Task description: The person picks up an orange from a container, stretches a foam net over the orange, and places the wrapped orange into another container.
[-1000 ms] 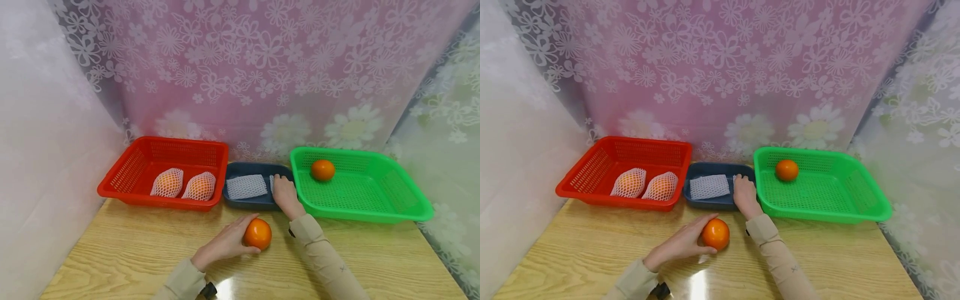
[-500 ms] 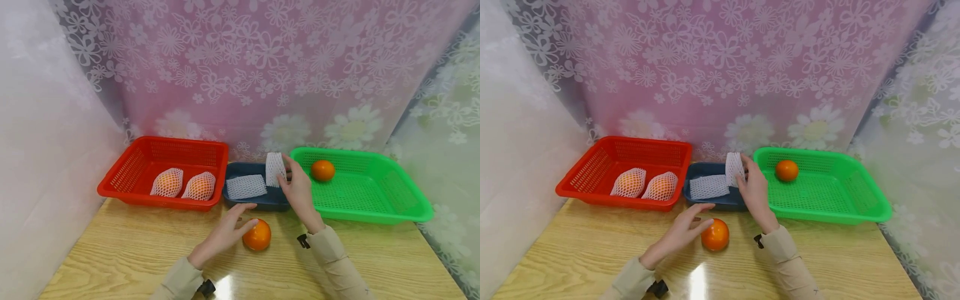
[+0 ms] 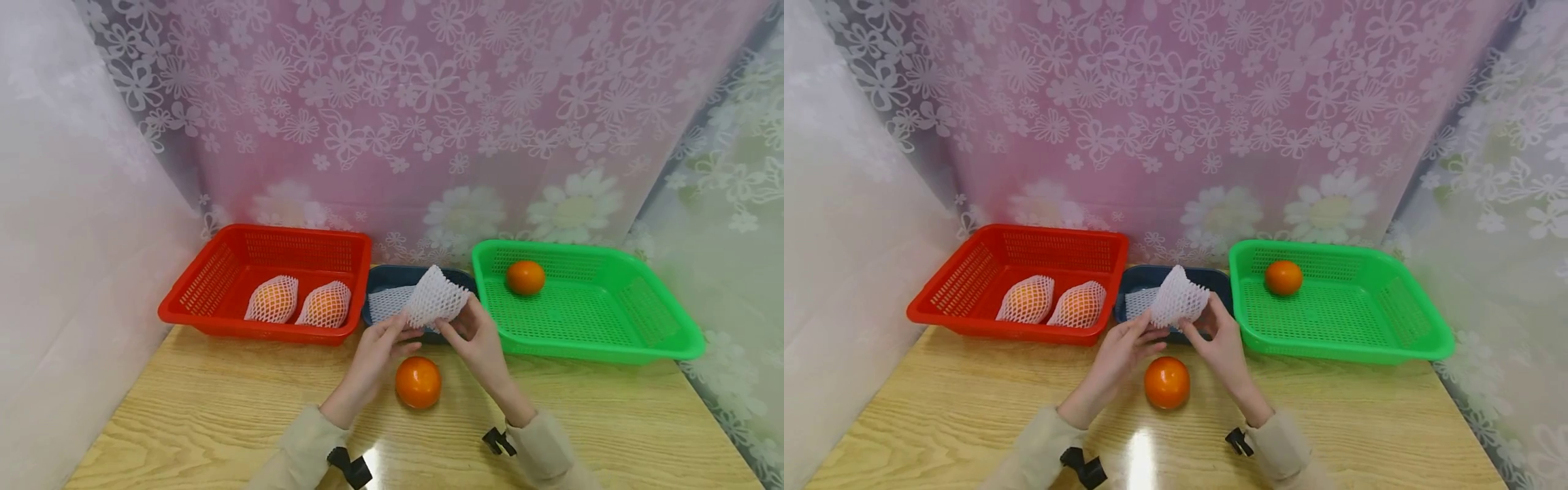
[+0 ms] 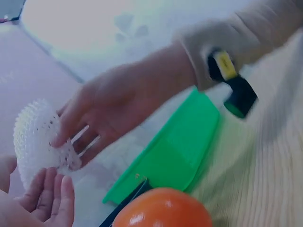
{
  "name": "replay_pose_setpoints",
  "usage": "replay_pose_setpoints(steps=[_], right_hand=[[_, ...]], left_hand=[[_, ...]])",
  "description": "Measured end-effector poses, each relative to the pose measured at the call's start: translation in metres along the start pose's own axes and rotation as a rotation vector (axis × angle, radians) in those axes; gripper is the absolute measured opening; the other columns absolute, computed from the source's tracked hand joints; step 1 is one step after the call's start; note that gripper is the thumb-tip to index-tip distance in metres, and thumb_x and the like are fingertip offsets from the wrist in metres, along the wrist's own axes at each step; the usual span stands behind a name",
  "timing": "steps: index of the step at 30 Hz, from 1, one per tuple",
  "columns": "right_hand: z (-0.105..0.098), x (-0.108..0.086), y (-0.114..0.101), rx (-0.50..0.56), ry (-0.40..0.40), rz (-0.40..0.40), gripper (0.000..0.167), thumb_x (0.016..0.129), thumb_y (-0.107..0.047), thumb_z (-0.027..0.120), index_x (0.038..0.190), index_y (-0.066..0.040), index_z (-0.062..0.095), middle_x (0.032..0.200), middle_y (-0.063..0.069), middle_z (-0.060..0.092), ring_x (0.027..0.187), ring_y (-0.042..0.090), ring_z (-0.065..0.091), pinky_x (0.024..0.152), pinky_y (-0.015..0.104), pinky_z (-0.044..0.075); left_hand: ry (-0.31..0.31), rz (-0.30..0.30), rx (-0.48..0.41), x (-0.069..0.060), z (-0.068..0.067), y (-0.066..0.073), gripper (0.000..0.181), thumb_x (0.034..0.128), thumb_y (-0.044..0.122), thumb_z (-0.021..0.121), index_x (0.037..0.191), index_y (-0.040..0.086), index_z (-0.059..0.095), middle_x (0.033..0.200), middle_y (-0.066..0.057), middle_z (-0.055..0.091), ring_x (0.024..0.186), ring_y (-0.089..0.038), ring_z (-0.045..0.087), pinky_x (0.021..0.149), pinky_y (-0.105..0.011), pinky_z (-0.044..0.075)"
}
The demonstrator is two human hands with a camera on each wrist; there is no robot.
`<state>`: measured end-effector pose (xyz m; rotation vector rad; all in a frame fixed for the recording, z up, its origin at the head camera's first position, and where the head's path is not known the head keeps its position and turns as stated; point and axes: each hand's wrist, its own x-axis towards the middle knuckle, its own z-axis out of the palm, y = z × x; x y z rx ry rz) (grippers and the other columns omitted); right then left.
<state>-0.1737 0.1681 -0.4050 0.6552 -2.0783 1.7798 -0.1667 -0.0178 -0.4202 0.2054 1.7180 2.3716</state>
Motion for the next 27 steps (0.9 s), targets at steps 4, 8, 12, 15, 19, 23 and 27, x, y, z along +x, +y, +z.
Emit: replay_pose_setpoints(steps=[4,8,12,15,19,23,27], right_hand=[[0.004,-0.007,0.004,-0.042,-0.028,-0.033,0.041,0.086,0.015,0.069,0.124,0.01,0.055,0.116,0.003,0.062,0.101,0.004,0.065,0.085,0.018,0.055],[0.004,-0.01,0.005,-0.044,-0.068,-0.026,0.042,0.087,0.014,0.069,0.127,0.01,0.054,0.118,-0.005,0.062,0.101,0.002,0.065,0.087,0.018,0.054],[-0.001,-0.011,0.002,0.071,-0.187,0.01,0.046,0.091,0.018,0.054,0.136,0.012,0.045,0.127,-0.013,0.057,0.11,0.002,0.06,0.091,0.017,0.051],[-0.002,-0.01,-0.001,0.146,-0.245,0.119,0.042,0.1,0.008,0.047,0.142,0.011,0.04,0.137,-0.003,0.054,0.118,0.003,0.055,0.095,0.018,0.048],[0.0,-0.009,-0.005,0.13,-0.247,0.352,0.046,0.109,-0.015,0.045,0.151,0.003,0.037,0.151,0.016,0.045,0.125,0.008,0.05,0.097,0.02,0.048],[0.002,-0.009,-0.007,0.08,-0.288,0.509,0.053,0.11,-0.022,0.045,0.155,0.003,0.032,0.154,0.024,0.041,0.129,0.024,0.05,0.098,0.026,0.05],[0.007,-0.01,-0.008,0.051,-0.265,0.563,0.048,0.107,-0.027,0.053,0.146,0.001,0.046,0.14,0.021,0.056,0.119,0.027,0.058,0.093,0.03,0.054]], left_hand=[[0.064,0.017,-0.114,0.002,0.002,0.0,0.037,0.1042,0.027,0.059,0.125,-0.004,0.06,0.12,-0.006,0.059,0.11,-0.017,0.061,0.098,-0.032,0.054],[0.08,0.025,-0.165,0.002,0.003,0.0,0.034,0.1039,0.025,0.06,0.124,-0.003,0.058,0.118,-0.006,0.059,0.106,-0.014,0.061,0.095,-0.028,0.054],[0.085,-0.018,-0.217,0.001,0.002,0.003,0.045,0.1053,0.027,0.056,0.137,-0.004,0.049,0.126,-0.008,0.057,0.105,-0.014,0.06,0.093,-0.022,0.053],[0.069,-0.046,-0.284,0.0,0.001,0.004,0.048,0.1066,0.025,0.053,0.143,-0.003,0.042,0.129,-0.008,0.052,0.107,-0.013,0.057,0.095,-0.02,0.052],[0.006,-0.081,-0.305,0.0,0.002,0.004,0.042,0.1072,0.026,0.051,0.14,0.001,0.044,0.124,-0.006,0.053,0.104,-0.013,0.058,0.093,-0.021,0.053],[-0.058,-0.088,-0.153,-0.001,0.003,0.0,0.033,0.1072,0.026,0.052,0.13,0.003,0.051,0.114,-0.003,0.057,0.098,-0.014,0.06,0.085,-0.021,0.054],[-0.091,-0.031,-0.039,-0.002,0.004,-0.004,0.028,0.1087,0.019,0.047,0.128,-0.001,0.052,0.114,-0.006,0.062,0.097,-0.013,0.06,0.085,-0.022,0.053]])
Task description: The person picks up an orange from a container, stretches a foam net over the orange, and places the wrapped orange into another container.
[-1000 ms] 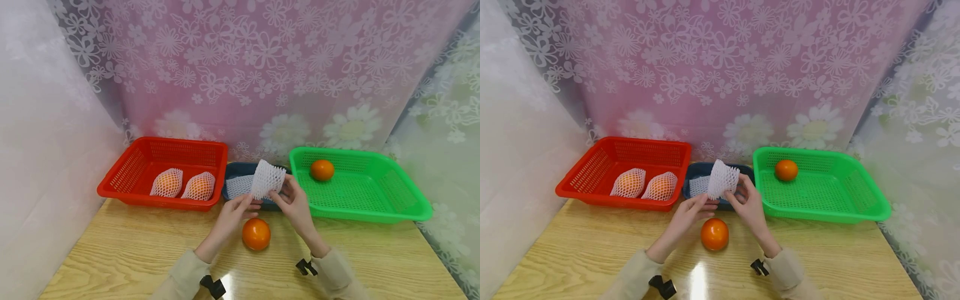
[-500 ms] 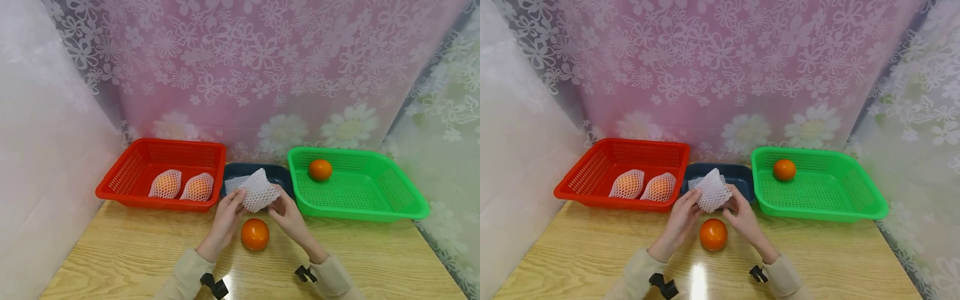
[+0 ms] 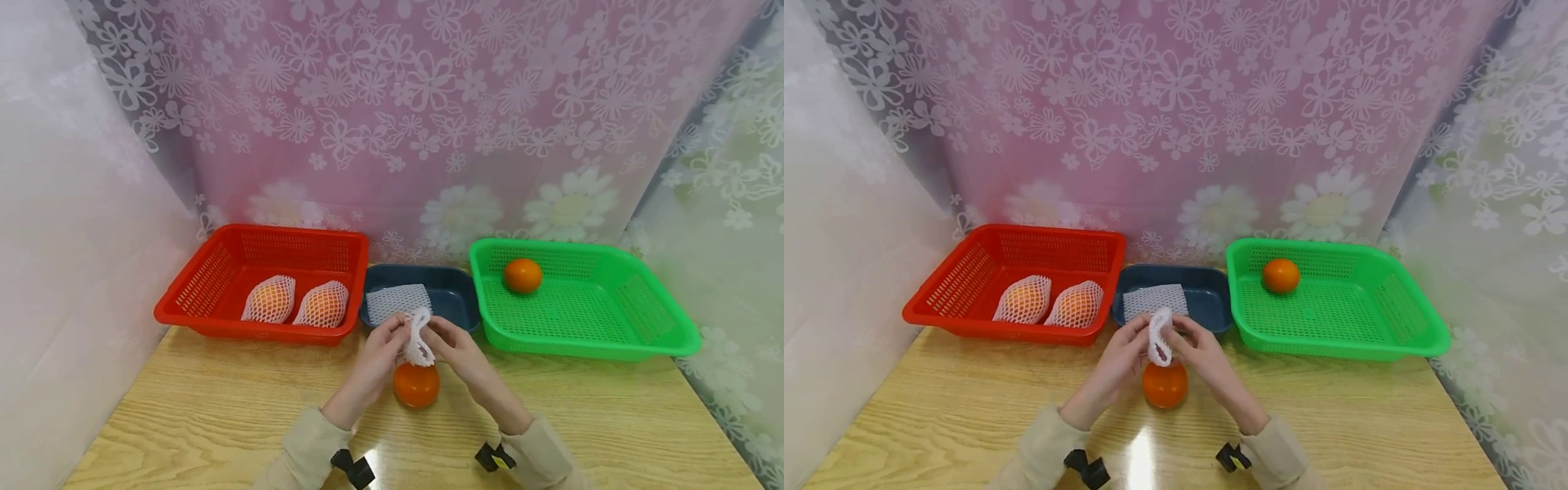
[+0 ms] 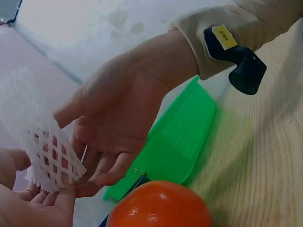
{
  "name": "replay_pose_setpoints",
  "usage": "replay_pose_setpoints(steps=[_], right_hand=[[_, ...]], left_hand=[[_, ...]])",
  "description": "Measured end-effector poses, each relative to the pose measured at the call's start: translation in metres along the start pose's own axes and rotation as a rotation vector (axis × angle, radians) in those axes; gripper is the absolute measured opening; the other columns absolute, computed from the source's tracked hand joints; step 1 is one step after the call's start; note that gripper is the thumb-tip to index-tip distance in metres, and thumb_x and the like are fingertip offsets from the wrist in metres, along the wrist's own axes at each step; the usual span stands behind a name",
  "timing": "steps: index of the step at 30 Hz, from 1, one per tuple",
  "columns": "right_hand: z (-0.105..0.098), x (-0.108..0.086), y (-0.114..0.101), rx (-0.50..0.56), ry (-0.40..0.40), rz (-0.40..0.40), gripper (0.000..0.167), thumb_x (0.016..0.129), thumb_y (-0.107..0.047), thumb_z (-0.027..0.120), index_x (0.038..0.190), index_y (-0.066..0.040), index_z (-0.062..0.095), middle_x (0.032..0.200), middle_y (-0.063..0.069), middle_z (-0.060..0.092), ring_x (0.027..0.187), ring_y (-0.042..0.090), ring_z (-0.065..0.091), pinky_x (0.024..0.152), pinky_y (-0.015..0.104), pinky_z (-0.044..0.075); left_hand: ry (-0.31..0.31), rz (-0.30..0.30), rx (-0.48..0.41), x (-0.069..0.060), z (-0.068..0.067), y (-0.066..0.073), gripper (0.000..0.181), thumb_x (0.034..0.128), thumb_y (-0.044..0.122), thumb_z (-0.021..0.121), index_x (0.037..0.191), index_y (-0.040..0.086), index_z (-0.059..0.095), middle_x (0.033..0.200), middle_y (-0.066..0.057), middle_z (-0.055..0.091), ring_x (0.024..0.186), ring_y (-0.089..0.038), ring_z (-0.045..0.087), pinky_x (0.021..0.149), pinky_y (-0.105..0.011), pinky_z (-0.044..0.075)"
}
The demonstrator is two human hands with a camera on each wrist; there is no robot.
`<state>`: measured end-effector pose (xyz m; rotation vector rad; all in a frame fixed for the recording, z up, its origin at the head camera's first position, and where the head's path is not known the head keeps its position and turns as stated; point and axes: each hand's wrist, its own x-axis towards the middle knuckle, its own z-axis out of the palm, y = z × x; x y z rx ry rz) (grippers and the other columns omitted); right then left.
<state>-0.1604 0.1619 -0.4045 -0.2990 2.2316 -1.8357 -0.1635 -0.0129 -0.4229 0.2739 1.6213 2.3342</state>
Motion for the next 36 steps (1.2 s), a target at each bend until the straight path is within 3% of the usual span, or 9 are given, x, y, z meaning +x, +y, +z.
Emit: replay_pose_setpoints(steps=[4,7,11,15,17,19,23,31,36], right_hand=[[0.003,0.001,0.001,0.111,0.047,0.03,0.041,0.104,-0.026,0.06,0.132,0.002,0.053,0.117,0.011,0.065,0.101,0.019,0.064,0.087,0.028,0.055],[0.001,0.0,0.001,0.25,0.027,0.032,0.043,0.104,-0.021,0.059,0.134,0.008,0.051,0.114,0.005,0.066,0.102,0.016,0.064,0.093,0.027,0.053],[-0.002,-0.002,0.001,0.374,-0.038,0.036,0.048,0.106,-0.018,0.055,0.141,0.012,0.043,0.12,0.001,0.063,0.112,0.016,0.06,0.102,0.027,0.048],[-0.003,-0.004,0.0,0.462,-0.067,0.046,0.035,0.107,-0.019,0.05,0.136,0.0,0.054,0.117,-0.003,0.064,0.109,0.014,0.06,0.099,0.026,0.05],[-0.004,-0.006,0.001,0.563,-0.079,0.051,0.025,0.108,-0.017,0.045,0.126,-0.009,0.061,0.114,-0.004,0.064,0.103,0.012,0.06,0.095,0.026,0.051],[-0.007,-0.007,0.003,0.673,-0.095,0.067,0.027,0.109,-0.015,0.04,0.115,-0.016,0.066,0.111,-0.004,0.064,0.098,0.012,0.059,0.092,0.026,0.051],[-0.012,-0.011,0.01,0.803,-0.124,0.122,0.032,0.11,-0.016,0.034,0.111,-0.019,0.065,0.113,-0.003,0.062,0.099,0.012,0.057,0.091,0.025,0.05],[-0.015,-0.02,0.029,0.763,-0.12,0.18,0.031,0.11,-0.017,0.037,0.112,-0.02,0.067,0.112,-0.003,0.068,0.099,0.01,0.063,0.087,0.025,0.053],[-0.012,-0.027,0.043,0.746,-0.076,0.243,0.025,0.109,-0.016,0.042,0.107,-0.019,0.067,0.108,-0.003,0.069,0.097,0.01,0.065,0.087,0.025,0.054]], left_hand=[[0.004,0.015,0.001,0.0,0.0,-0.002,0.036,0.1094,0.016,0.044,0.138,-0.005,0.049,0.123,-0.009,0.065,0.099,-0.009,0.063,0.087,-0.022,0.054],[-0.004,-0.033,-0.119,0.001,-0.002,-0.002,0.044,0.1106,0.021,0.041,0.145,-0.006,0.043,0.122,-0.004,0.066,0.099,-0.007,0.064,0.087,-0.022,0.055],[-0.077,-0.113,-0.329,0.0,-0.004,0.001,0.051,0.1121,0.029,0.036,0.149,-0.005,0.036,0.119,0.001,0.064,0.101,-0.009,0.064,0.089,-0.024,0.055],[-0.121,-0.152,-0.407,-0.003,-0.006,0.005,0.05,0.112,0.024,0.036,0.153,-0.004,0.032,0.123,0.001,0.062,0.106,-0.01,0.063,0.094,-0.023,0.053],[-0.122,-0.158,-0.416,-0.004,-0.009,0.004,0.047,0.1115,0.022,0.038,0.151,-0.002,0.036,0.122,0.002,0.063,0.106,-0.01,0.063,0.095,-0.023,0.053],[-0.106,-0.17,-0.427,-0.005,-0.013,0.001,0.039,0.1113,0.021,0.039,0.144,0.002,0.047,0.119,0.002,0.066,0.104,-0.009,0.064,0.094,-0.022,0.054],[-0.068,-0.215,-0.436,-0.01,-0.023,-0.005,0.027,0.1114,0.021,0.039,0.126,0.012,0.059,0.113,0.003,0.068,0.097,-0.006,0.065,0.087,-0.019,0.055],[0.008,-0.273,-0.352,-0.015,-0.033,-0.018,0.023,0.1102,0.02,0.044,0.123,0.008,0.059,0.107,0.002,0.069,0.089,-0.004,0.067,0.079,-0.019,0.056],[0.052,-0.293,-0.289,-0.018,-0.036,-0.027,0.021,0.1088,0.021,0.048,0.119,0.007,0.059,0.098,0.003,0.071,0.084,-0.004,0.068,0.073,-0.019,0.057]])
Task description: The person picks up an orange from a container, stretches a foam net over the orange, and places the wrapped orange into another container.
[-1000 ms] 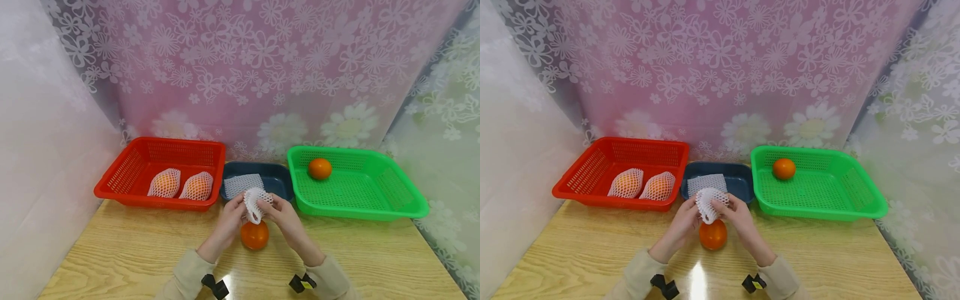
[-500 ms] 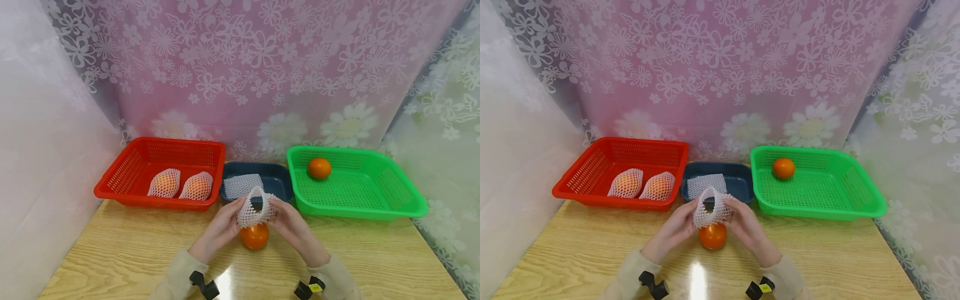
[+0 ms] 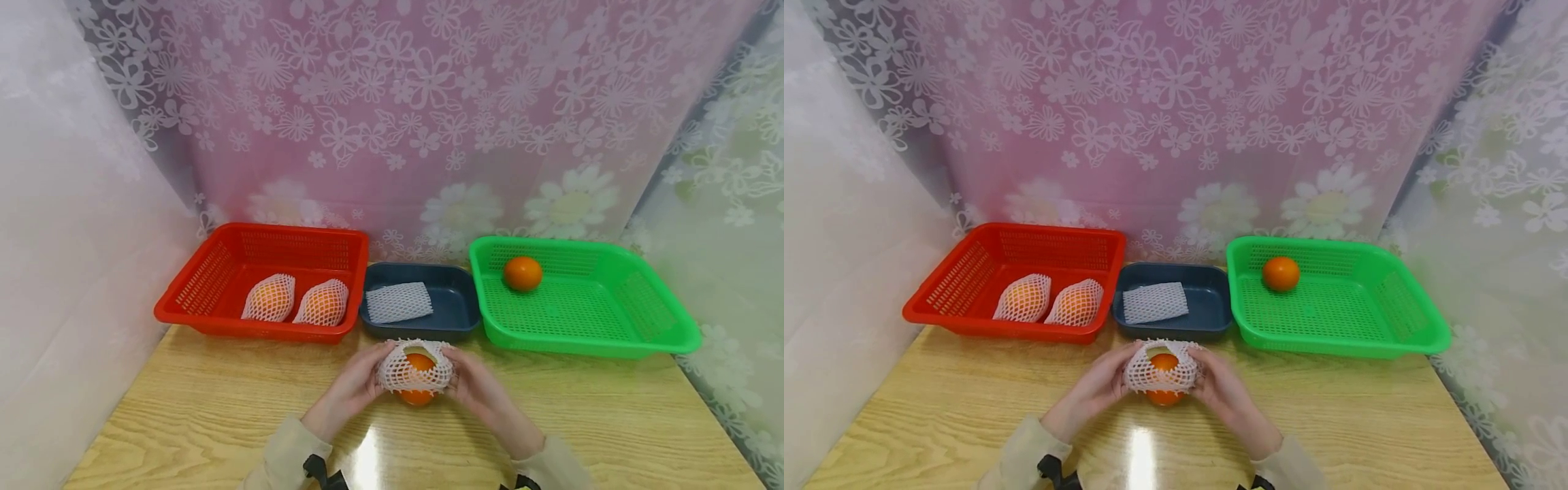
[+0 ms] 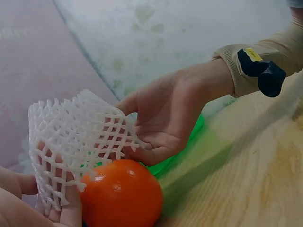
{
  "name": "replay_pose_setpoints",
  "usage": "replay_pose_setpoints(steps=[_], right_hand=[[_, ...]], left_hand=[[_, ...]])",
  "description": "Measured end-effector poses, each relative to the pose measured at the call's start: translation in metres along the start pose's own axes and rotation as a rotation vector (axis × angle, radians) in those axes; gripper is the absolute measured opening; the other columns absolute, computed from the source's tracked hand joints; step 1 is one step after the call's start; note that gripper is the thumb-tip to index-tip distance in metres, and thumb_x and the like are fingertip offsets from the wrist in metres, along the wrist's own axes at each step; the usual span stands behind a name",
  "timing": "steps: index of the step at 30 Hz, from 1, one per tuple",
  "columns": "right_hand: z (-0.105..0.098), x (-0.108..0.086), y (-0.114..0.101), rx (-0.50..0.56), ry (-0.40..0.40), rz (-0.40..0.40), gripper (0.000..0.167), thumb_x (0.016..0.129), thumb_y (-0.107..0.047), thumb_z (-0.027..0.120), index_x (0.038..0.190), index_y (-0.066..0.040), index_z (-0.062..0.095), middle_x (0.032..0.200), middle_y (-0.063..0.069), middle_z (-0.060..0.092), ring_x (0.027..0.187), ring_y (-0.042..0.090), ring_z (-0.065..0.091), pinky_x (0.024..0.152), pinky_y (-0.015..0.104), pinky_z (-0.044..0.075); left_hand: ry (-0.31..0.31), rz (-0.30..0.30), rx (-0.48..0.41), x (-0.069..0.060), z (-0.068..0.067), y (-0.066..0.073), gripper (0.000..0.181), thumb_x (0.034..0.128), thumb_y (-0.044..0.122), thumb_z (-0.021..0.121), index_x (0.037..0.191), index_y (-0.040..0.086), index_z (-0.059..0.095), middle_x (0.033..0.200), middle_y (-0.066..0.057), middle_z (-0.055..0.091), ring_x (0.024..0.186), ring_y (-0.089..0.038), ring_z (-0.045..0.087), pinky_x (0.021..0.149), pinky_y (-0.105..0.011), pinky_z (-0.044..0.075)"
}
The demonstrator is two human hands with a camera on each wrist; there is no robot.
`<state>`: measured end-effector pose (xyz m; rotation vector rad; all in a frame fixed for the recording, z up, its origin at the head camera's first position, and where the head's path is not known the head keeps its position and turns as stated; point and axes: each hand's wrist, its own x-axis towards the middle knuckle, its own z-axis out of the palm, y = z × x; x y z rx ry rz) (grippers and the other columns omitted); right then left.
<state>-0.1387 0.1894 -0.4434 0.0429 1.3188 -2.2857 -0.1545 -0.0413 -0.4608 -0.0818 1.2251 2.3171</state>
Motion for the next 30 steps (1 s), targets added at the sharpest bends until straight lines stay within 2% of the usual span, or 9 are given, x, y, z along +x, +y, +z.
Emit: replay_pose_setpoints(steps=[4,9,14,18,21,25,30], right_hand=[[-0.005,0.0,0.008,-0.007,0.067,0.02,0.023,0.109,-0.017,0.042,0.103,-0.018,0.065,0.102,-0.004,0.067,0.091,0.009,0.064,0.085,0.024,0.053],[-0.011,0.003,0.014,-0.041,0.104,0.067,0.022,0.109,-0.02,0.042,0.105,-0.019,0.064,0.103,-0.006,0.069,0.095,0.009,0.066,0.086,0.026,0.053],[-0.013,0.006,0.016,-0.133,0.163,0.08,0.016,0.108,-0.025,0.048,0.114,-0.015,0.059,0.103,-0.006,0.068,0.095,0.01,0.066,0.085,0.029,0.054],[-0.012,0.011,0.017,-0.219,0.202,0.085,0.027,0.107,-0.027,0.049,0.126,-0.008,0.05,0.098,-0.006,0.066,0.089,0.009,0.065,0.08,0.029,0.055],[-0.01,0.014,0.018,-0.282,0.214,0.078,0.036,0.108,-0.027,0.049,0.132,-0.001,0.044,0.097,-0.004,0.065,0.087,0.01,0.064,0.077,0.029,0.056],[-0.008,0.016,0.018,-0.358,0.216,0.069,0.039,0.108,-0.025,0.047,0.134,0.004,0.042,0.101,0.003,0.062,0.087,0.014,0.064,0.074,0.032,0.057],[-0.006,0.017,0.018,-0.398,0.197,0.068,0.041,0.109,-0.022,0.044,0.137,0.007,0.038,0.108,0.007,0.058,0.089,0.016,0.06,0.075,0.031,0.053]], left_hand=[[0.063,0.015,0.027,-0.001,-0.002,-0.008,0.023,0.1072,0.021,0.051,0.119,0.003,0.058,0.092,0.003,0.07,0.079,-0.004,0.068,0.069,-0.018,0.057],[0.141,0.03,0.121,0.0,-0.003,-0.017,0.032,0.1056,0.025,0.054,0.125,-0.001,0.054,0.09,0.003,0.066,0.077,-0.005,0.064,0.066,-0.02,0.055],[0.207,0.071,0.262,0.001,-0.005,-0.022,0.025,0.1044,0.026,0.056,0.113,0.003,0.059,0.084,0.002,0.061,0.069,-0.006,0.06,0.057,-0.02,0.052],[0.24,0.08,0.345,0.004,-0.006,-0.022,0.021,0.1046,0.026,0.056,0.105,0.005,0.059,0.084,0.001,0.058,0.066,-0.008,0.057,0.053,-0.021,0.05],[0.257,0.094,0.446,0.006,-0.005,-0.023,0.027,0.1058,0.027,0.053,0.112,0.001,0.059,0.089,-0.001,0.056,0.069,-0.01,0.055,0.053,-0.022,0.049],[0.266,0.157,0.617,0.009,-0.003,-0.024,0.034,0.1075,0.025,0.049,0.121,-0.005,0.058,0.096,-0.006,0.058,0.077,-0.014,0.052,0.06,-0.025,0.046],[0.307,0.244,0.81,0.012,0.0,-0.025,0.03,0.1079,0.024,0.048,0.113,-0.003,0.06,0.1,-0.013,0.062,0.092,-0.023,0.056,0.078,-0.035,0.047]])
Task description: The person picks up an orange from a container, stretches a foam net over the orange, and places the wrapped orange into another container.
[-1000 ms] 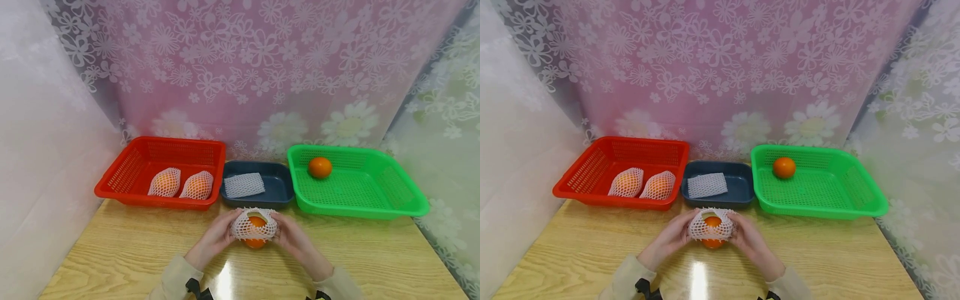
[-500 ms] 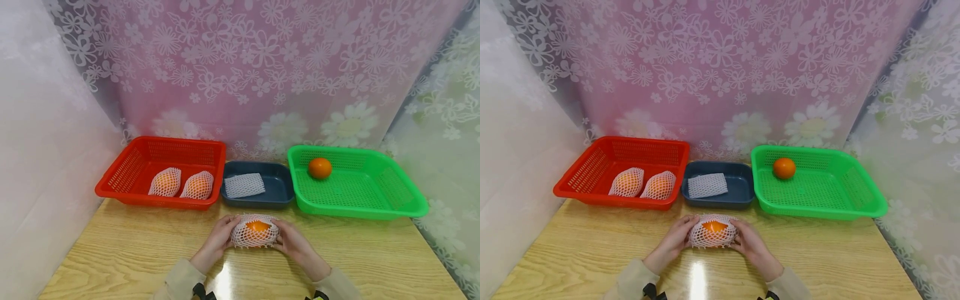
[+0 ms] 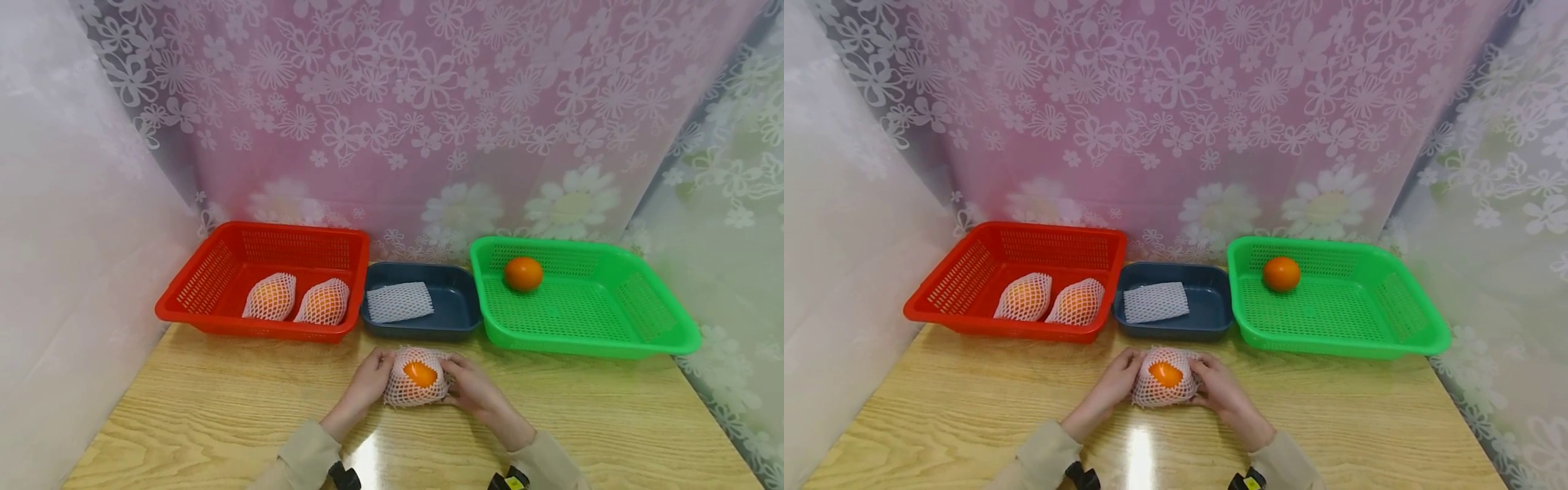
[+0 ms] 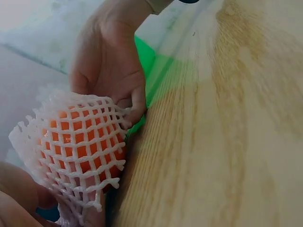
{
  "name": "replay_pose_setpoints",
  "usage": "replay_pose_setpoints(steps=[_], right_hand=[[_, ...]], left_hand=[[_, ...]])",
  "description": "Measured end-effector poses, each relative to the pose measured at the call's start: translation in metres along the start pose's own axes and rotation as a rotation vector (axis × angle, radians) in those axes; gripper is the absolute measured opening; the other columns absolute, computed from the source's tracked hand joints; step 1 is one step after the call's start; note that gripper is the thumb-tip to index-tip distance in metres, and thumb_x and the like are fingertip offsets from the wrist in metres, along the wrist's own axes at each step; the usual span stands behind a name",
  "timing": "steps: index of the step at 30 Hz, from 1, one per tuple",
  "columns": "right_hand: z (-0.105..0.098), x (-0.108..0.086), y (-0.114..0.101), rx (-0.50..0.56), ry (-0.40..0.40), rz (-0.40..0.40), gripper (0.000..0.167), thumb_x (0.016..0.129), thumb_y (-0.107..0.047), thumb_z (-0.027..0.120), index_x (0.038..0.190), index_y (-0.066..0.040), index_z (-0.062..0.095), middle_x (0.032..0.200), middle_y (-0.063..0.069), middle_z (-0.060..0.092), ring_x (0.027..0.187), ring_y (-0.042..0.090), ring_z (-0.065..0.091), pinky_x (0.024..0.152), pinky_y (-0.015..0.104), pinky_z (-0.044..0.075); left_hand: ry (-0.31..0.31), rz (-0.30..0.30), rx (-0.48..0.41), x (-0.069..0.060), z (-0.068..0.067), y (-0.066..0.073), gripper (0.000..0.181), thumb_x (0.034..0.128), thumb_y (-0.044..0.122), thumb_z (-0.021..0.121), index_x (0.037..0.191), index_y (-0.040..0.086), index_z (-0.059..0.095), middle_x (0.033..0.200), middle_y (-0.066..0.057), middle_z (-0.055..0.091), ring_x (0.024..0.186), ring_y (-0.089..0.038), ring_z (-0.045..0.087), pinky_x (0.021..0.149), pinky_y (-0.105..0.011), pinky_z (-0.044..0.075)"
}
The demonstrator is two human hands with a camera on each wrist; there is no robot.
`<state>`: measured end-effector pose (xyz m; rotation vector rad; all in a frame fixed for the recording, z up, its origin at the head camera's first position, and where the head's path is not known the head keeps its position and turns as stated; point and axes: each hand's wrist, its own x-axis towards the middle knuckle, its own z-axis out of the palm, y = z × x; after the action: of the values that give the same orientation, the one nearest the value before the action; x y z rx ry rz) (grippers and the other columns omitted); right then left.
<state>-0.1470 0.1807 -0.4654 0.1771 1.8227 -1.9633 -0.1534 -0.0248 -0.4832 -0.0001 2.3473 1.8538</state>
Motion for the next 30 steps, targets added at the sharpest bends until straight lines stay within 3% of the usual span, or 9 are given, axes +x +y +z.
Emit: replay_pose_setpoints(steps=[5,8,10,13,15,21,24,26,30], right_hand=[[-0.005,0.005,-0.007,0.009,-0.105,-0.02,0.06,0.111,-0.032,0.04,0.15,0.011,0.025,0.13,0.013,0.054,0.108,0.015,0.057,0.092,0.032,0.051],[-0.007,0.009,-0.013,0.012,-0.218,-0.017,0.071,0.11,-0.045,0.037,0.155,0.007,0.022,0.15,0.022,0.043,0.124,0.019,0.053,0.105,0.036,0.047],[-0.006,0.009,-0.017,0.026,-0.277,-0.019,0.076,0.109,-0.05,0.035,0.158,0.005,0.018,0.158,0.023,0.034,0.13,0.021,0.049,0.109,0.038,0.044],[-0.003,0.007,-0.025,0.081,-0.317,-0.028,0.073,0.109,-0.05,0.036,0.159,0.001,0.02,0.154,0.016,0.04,0.128,0.018,0.049,0.106,0.034,0.045],[-0.001,0.005,-0.029,0.139,-0.346,-0.038,0.061,0.11,-0.046,0.036,0.155,-0.007,0.032,0.144,0.008,0.048,0.122,0.015,0.051,0.103,0.032,0.048],[0.001,-0.005,-0.038,0.257,-0.45,-0.074,0.035,0.111,-0.04,0.032,0.136,-0.023,0.049,0.131,-0.003,0.053,0.114,0.013,0.054,0.099,0.03,0.05],[0.004,-0.01,-0.039,0.309,-0.436,-0.093,0.033,0.111,-0.039,0.034,0.136,-0.023,0.048,0.131,-0.004,0.053,0.115,0.013,0.053,0.1,0.028,0.049],[0.008,-0.012,-0.039,0.317,-0.382,-0.118,0.03,0.111,-0.038,0.035,0.134,-0.024,0.048,0.131,-0.005,0.053,0.115,0.011,0.053,0.1,0.026,0.049],[0.017,-0.014,-0.041,0.253,-0.106,-0.197,0.017,0.109,-0.032,0.047,0.12,-0.025,0.059,0.119,-0.006,0.058,0.103,0.011,0.057,0.088,0.024,0.05]], left_hand=[[0.035,0.033,0.054,0.004,0.002,0.005,0.029,0.109,0.027,0.046,0.105,0.001,0.059,0.097,-0.011,0.061,0.088,-0.023,0.055,0.075,-0.035,0.046],[0.049,0.036,-0.025,0.006,0.001,0.012,0.03,0.1093,0.029,0.046,0.101,0.003,0.058,0.087,-0.007,0.055,0.074,-0.019,0.051,0.063,-0.029,0.043],[0.066,0.065,-0.092,0.007,0.0,0.017,0.03,0.1092,0.028,0.046,0.1,0.002,0.058,0.086,-0.003,0.053,0.074,-0.015,0.049,0.065,-0.026,0.041],[0.086,0.11,-0.217,0.008,0.0,0.025,0.029,0.1089,0.026,0.048,0.102,0.0,0.058,0.086,-0.001,0.051,0.077,-0.013,0.049,0.069,-0.024,0.041],[0.107,0.157,-0.268,0.009,0.0,0.029,0.028,0.1085,0.024,0.049,0.104,-0.002,0.059,0.089,-0.001,0.051,0.085,-0.013,0.049,0.075,-0.023,0.039],[0.106,0.196,-0.33,0.012,0.001,0.032,0.031,0.1072,0.029,0.052,0.111,0.0,0.059,0.092,0.0,0.052,0.089,-0.015,0.052,0.078,-0.021,0.044],[0.084,0.214,-0.332,0.012,0.0,0.031,0.035,0.1084,0.032,0.048,0.113,0.0,0.06,0.097,-0.001,0.056,0.092,-0.014,0.054,0.081,-0.02,0.047],[0.059,0.224,-0.328,0.01,0.0,0.032,0.039,0.1102,0.034,0.042,0.113,-0.001,0.061,0.1,-0.003,0.059,0.095,-0.015,0.055,0.085,-0.02,0.048],[-0.033,0.197,-0.302,0.007,-0.001,0.036,0.056,0.1124,0.04,0.027,0.121,-0.004,0.06,0.114,-0.013,0.063,0.107,-0.019,0.056,0.1,-0.03,0.047]])
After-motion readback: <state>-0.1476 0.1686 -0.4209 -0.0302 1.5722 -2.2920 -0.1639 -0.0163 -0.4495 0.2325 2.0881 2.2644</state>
